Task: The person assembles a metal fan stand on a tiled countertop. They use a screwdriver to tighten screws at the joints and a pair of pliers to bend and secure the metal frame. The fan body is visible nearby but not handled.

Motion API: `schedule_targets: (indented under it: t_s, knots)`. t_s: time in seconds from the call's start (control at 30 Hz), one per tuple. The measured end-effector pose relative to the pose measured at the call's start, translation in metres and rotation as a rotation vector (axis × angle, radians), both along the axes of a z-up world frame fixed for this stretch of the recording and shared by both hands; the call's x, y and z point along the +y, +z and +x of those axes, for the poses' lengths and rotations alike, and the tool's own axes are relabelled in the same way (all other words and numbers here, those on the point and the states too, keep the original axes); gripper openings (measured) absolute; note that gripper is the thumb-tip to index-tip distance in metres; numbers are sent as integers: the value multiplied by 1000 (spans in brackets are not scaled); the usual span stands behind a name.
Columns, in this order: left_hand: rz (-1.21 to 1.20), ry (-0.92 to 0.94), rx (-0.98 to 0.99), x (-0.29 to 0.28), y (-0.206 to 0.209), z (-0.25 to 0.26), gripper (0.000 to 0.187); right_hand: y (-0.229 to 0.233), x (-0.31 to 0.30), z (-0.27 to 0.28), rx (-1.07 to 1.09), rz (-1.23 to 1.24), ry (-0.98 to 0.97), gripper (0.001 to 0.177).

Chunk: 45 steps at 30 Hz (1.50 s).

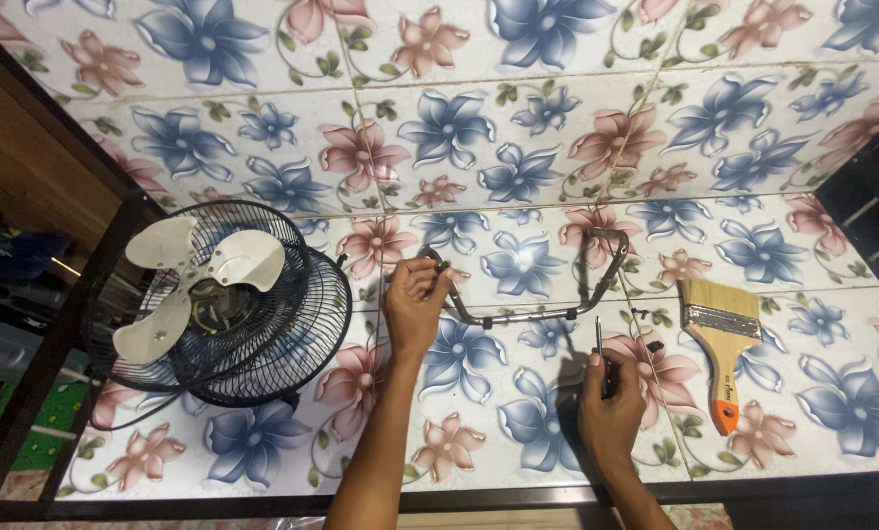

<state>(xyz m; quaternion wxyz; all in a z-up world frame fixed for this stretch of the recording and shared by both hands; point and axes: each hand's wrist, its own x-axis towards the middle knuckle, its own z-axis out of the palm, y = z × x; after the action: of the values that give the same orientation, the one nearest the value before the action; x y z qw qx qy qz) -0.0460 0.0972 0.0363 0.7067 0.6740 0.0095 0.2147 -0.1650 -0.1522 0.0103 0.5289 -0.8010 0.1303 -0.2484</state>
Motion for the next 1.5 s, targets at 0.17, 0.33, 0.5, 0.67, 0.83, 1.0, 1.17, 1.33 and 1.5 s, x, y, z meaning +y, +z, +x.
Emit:
schedule_targets:
  t_s: [0.17, 0.33, 0.5, 0.67, 0.83, 1.0, 1.17, 1.33, 1.5]
  knots:
    - [7, 51, -72, -5, -10, -8, 31, 0, 2, 0, 32, -3, 1, 23]
    - [0, 29, -74, -4, -1, -13, 33, 4, 3, 1, -8, -63, 24, 25]
    - [1, -8, -41, -1, 8, -16, 25, 5, 3, 0, 18, -124, 5, 26]
    - [68, -68, -14, 7, 13, -15, 20, 0, 1, 2, 13, -77, 17, 27]
    - [55, -96, -60, 10, 15, -18, 23, -3, 0, 1, 12, -58, 18, 25]
    - [106, -106, -19, 12, 11, -16, 20, 0, 1, 1, -39, -87, 28, 24]
    - [108, -137, -12, 16, 8, -14, 19, 6, 4, -1, -2, -158, 49, 25]
    - [14, -152, 5, 13, 13, -13, 18, 26, 14, -5, 223, -152, 109, 34]
    - [27, -142, 45, 12, 19, -17, 25, 64, 35, -3, 323, -225, 347, 35]
